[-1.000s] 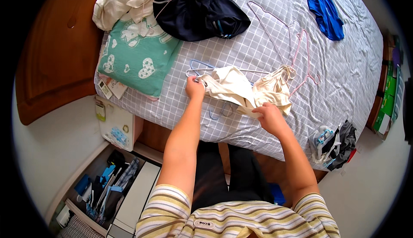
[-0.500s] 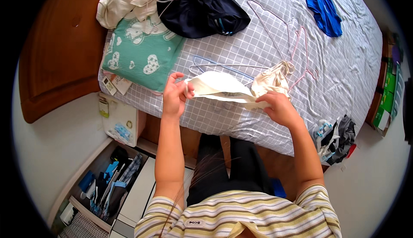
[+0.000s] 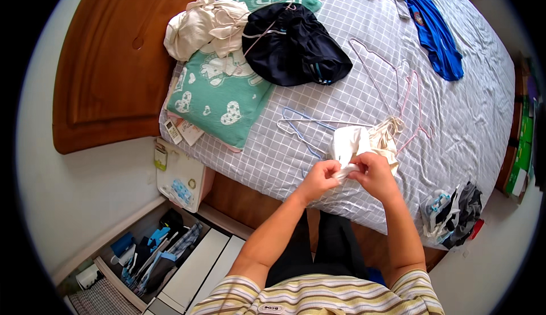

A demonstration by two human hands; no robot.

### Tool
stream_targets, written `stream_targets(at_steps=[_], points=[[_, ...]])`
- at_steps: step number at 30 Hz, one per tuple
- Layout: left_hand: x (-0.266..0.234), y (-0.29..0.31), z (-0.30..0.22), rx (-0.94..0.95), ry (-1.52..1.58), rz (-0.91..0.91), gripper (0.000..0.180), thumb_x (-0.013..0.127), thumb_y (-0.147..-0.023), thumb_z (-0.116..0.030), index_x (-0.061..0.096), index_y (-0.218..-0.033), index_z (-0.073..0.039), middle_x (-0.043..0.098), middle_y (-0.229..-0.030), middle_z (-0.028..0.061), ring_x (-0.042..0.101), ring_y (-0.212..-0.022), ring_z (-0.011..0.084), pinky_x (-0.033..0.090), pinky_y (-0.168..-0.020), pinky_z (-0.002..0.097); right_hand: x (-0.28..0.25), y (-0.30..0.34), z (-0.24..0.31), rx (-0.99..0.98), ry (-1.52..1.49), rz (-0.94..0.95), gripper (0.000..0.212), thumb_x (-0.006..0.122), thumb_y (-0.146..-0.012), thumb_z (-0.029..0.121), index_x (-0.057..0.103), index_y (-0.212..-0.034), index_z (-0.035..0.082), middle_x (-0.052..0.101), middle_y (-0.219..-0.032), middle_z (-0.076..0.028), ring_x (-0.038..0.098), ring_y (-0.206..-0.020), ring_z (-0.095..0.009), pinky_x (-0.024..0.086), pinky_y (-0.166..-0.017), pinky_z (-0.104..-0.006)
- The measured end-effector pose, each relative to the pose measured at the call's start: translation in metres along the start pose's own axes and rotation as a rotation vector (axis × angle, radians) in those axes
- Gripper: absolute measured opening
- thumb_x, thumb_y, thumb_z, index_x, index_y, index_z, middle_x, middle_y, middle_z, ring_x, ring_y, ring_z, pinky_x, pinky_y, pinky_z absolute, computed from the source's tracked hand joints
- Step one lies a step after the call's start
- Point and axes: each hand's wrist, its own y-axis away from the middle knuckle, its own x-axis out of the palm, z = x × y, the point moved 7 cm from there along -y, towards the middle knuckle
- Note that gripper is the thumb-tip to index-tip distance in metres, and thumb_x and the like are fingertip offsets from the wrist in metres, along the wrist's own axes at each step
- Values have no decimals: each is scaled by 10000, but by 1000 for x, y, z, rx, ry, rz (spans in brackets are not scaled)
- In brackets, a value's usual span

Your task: The person picks up clothing items from a bed and a closet, folds several small garments, and places them into different shelves and drawers within a closet.

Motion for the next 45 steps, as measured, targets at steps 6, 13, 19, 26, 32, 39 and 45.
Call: stream_targets(at_steps=[6,13,19,26,32,39,45], points=[[-31,41,-53,-116,296,18,811,557,-678,51,230,-1405,-97,662,-816,164,588,-561,149,509,-536,262,-16,-13,-78,84,-237,-373,228,675,-760,83,651,-975,11,640,-713,-68,612,-646,-136,488,-614,-265],[-66,72,-58,-40,84,-125,662,624,-724,-57,387,-1334,52,617,-1072,235,595,-665,161,499,-728,308,18,-3,-245,685,493,-326,543,750,-692,314,569,-1159,104,604,-1009,-198,575,-1013,-351,471,-861,-428],[-88,75,7,-116,194,-323,397,586,-781,-71,553,-1147,81,612,-1043,183,586,-803,189,470,-803,325,51,56,-206,341,336,-375,179,644,-710,144,629,-880,90,610,-829,-173,605,-853,-367,489,-725,-463],[-63,38,79,-294,291,-357,312,544,-824,-53,571,-1112,63,613,-1002,155,566,-725,156,466,-715,287,90,144,-258,476,240,-91,244,620,-678,88,648,-921,82,643,-812,-194,607,-774,-394,495,-689,-442],[-63,36,117,-345,255,-374,245,533,-856,-47,590,-1078,39,624,-968,132,560,-703,135,457,-627,258,52,138,-234,522,-576,-274,171,538,-653,-31,604,-803,20,624,-782,-44,596,-751,-158,451,-671,-267],[-66,46,116,-304,293,-453,201,564,-849,-54,598,-1027,33,637,-946,129,579,-683,132,442,-583,237,-20,132,-88,74,-1492,-304,167,531,-659,-76,524,-776,43,592,-951,-100,562,-955,-183,455,-828,-287],[-9,8,78,-308,601,-176,437,539,-914,-266,468,-1294,-62,547,-1217,99,583,-895,166,451,-726,305,-39,134,-65,-143,-1538,-252,122,567,-713,10,458,-724,65,612,-953,-142,606,-931,-244,511,-827,-352]])
